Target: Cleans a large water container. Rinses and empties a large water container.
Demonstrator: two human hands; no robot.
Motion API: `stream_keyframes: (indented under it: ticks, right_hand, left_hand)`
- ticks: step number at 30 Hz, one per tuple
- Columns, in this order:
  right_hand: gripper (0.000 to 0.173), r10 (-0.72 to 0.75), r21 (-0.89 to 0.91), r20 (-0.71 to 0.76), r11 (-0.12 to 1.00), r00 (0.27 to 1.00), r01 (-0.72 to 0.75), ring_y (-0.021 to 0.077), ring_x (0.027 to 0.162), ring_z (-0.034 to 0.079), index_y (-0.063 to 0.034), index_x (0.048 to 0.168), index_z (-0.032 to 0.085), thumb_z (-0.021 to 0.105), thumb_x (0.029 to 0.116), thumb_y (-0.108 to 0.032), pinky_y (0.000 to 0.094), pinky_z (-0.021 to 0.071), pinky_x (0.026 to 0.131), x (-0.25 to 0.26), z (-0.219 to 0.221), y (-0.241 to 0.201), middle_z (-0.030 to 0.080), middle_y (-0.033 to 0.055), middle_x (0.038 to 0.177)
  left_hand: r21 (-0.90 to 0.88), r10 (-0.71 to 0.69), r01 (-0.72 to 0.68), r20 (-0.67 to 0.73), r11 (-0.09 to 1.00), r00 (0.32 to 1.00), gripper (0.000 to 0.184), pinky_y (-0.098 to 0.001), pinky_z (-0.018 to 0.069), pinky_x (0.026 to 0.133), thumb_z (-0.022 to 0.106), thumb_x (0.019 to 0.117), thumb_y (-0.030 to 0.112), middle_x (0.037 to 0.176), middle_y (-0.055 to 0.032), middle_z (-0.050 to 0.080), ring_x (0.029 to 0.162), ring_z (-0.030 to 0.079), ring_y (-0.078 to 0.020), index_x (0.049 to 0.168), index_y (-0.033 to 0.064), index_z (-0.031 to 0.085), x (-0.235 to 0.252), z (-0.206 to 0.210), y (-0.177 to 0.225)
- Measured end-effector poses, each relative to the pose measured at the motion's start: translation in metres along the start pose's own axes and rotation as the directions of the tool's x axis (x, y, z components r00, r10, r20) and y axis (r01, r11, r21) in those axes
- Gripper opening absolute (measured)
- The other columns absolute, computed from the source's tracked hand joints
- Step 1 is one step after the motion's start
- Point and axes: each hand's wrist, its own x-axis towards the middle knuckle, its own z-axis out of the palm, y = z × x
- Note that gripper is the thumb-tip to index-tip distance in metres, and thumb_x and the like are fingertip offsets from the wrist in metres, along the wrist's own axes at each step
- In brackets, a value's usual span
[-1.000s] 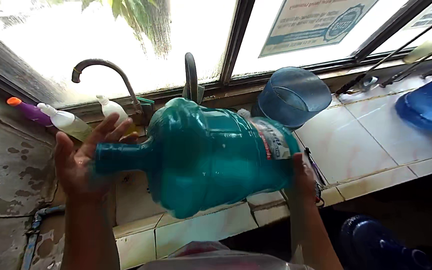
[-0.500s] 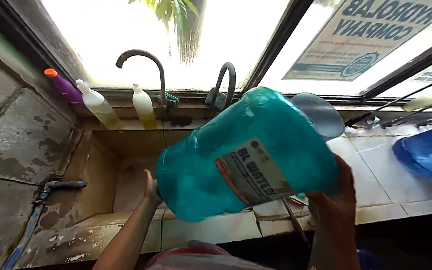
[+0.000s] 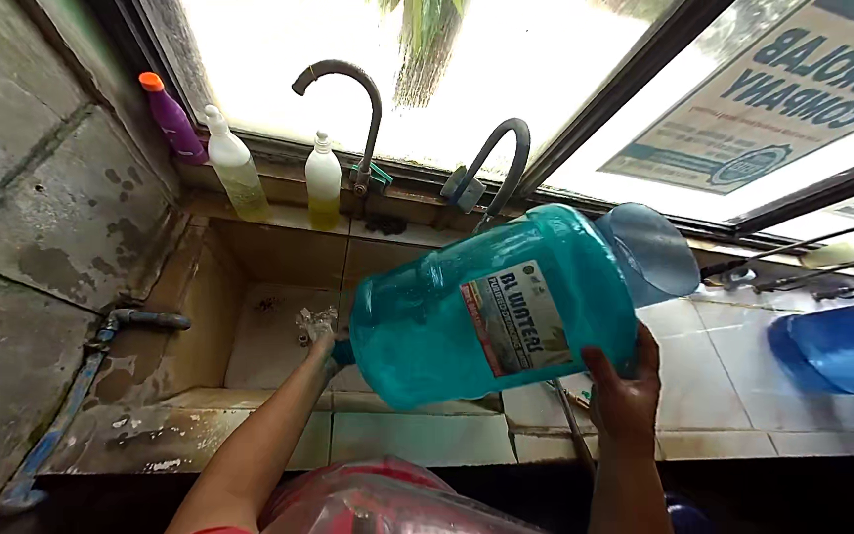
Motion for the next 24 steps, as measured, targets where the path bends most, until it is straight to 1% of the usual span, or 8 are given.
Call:
stream_keyframes:
  ticks: [1, 3, 8, 11, 15, 18, 20, 24]
  right_hand:
    - [0.093, 0.059, -0.025, -0.015, 0.998, 0.998, -0.060, 0.0135, 0.127, 0.057, 0.0027, 0.153, 0.036, 0.081, 0.0831, -0.038, 0.0301, 0.0540, 0.101, 0.000, 0.006, 0.001, 0.051, 0.0161, 0.146]
    - [0.094, 0.103, -0.062, -0.030, 0.993, 0.994, -0.105, 0.0130, 0.127, 0.057, 0.0001, 0.154, 0.038, 0.081, 0.0814, -0.042, 0.0295, 0.0537, 0.101, -0.001, 0.010, -0.003, 0.051, 0.0160, 0.146]
    - [0.096, -0.098, -0.082, -0.023, 0.992, 0.995, 0.096, 0.0077, 0.125, 0.057, 0.0063, 0.150, 0.035, 0.082, 0.0809, -0.042, 0.0236, 0.0516, 0.103, -0.008, -0.009, -0.035, 0.052, 0.0126, 0.144]
    - [0.099, -0.228, -0.095, -0.024, 0.970, 0.973, 0.225, 0.0093, 0.126, 0.057, 0.0069, 0.148, 0.034, 0.084, 0.0790, -0.043, 0.0264, 0.0514, 0.105, 0.001, -0.018, -0.062, 0.052, 0.0110, 0.143]
    - [0.099, -0.335, -0.135, 0.003, 0.933, 0.942, 0.333, 0.0130, 0.126, 0.058, 0.0022, 0.148, 0.035, 0.086, 0.0765, -0.043, 0.0325, 0.0519, 0.106, 0.020, -0.023, -0.096, 0.054, 0.0098, 0.141]
    - [0.096, -0.362, -0.180, 0.000, 0.917, 0.932, 0.356, 0.0082, 0.127, 0.056, 0.0017, 0.150, 0.033, 0.083, 0.0788, -0.040, 0.0276, 0.0489, 0.109, 0.026, -0.019, -0.124, 0.054, 0.0055, 0.140]
    - [0.094, -0.363, -0.182, -0.042, 0.919, 0.931, 0.350, 0.0056, 0.125, 0.057, 0.0004, 0.148, 0.036, 0.085, 0.0775, -0.040, 0.0249, 0.0492, 0.108, 0.026, -0.016, -0.137, 0.056, 0.0016, 0.136]
    - [0.090, -0.398, -0.113, -0.051, 0.913, 0.916, 0.391, 0.0123, 0.122, 0.061, -0.0012, 0.144, 0.040, 0.087, 0.0745, -0.034, 0.0310, 0.0531, 0.104, 0.026, -0.022, -0.143, 0.059, 0.0039, 0.134]
  left_hand:
    - [0.005, -0.056, 0.056, -0.015, 0.998, 0.998, 0.034, -0.0495, 0.0538, 0.080, 0.051, 0.1026, 0.016, 0.115, -0.0220, 0.062, 0.095, 0.062, -0.0304, 0.131, -0.0020, 0.053, -0.003, -0.004, -0.006]
    - [-0.022, -0.114, 0.114, -0.017, 0.993, 0.993, 0.029, -0.0462, 0.0525, 0.075, 0.049, 0.1023, 0.016, 0.108, -0.0188, 0.062, 0.090, 0.060, -0.0273, 0.125, -0.0006, 0.055, -0.010, -0.006, -0.015]
    - [-0.061, -0.024, 0.030, 0.104, 0.998, 0.994, 0.026, -0.0429, 0.0548, 0.071, 0.050, 0.1032, 0.020, 0.097, -0.0149, 0.065, 0.082, 0.063, -0.0239, 0.118, 0.0010, 0.058, -0.019, 0.009, -0.001]
    - [-0.121, 0.039, -0.022, 0.136, 0.992, 0.990, 0.030, -0.0437, 0.0539, 0.073, 0.047, 0.1052, 0.023, 0.102, -0.0165, 0.063, 0.085, 0.062, -0.0248, 0.122, -0.0002, 0.056, -0.032, 0.024, 0.007]
    - [-0.176, 0.023, 0.007, 0.168, 0.984, 0.986, 0.024, -0.0441, 0.0549, 0.070, 0.048, 0.1009, 0.015, 0.098, -0.0179, 0.064, 0.082, 0.063, -0.0266, 0.115, -0.0012, 0.058, -0.047, 0.041, 0.022]
    - [-0.235, 0.028, 0.024, 0.216, 0.972, 0.976, 0.022, -0.0434, 0.0541, 0.070, 0.047, 0.1028, 0.015, 0.097, -0.0176, 0.063, 0.083, 0.062, -0.0264, 0.114, -0.0005, 0.057, -0.053, 0.048, 0.030]
    - [-0.252, 0.056, 0.008, 0.248, 0.968, 0.967, 0.025, -0.0420, 0.0544, 0.073, 0.045, 0.1066, 0.019, 0.097, -0.0166, 0.064, 0.083, 0.063, -0.0252, 0.115, -0.0003, 0.058, -0.061, 0.050, 0.034]
    - [-0.275, 0.085, -0.013, 0.249, 0.961, 0.965, 0.030, -0.0447, 0.0547, 0.077, 0.043, 0.1096, 0.025, 0.102, -0.0175, 0.065, 0.088, 0.064, -0.0267, 0.121, 0.0004, 0.058, -0.081, 0.050, 0.033]
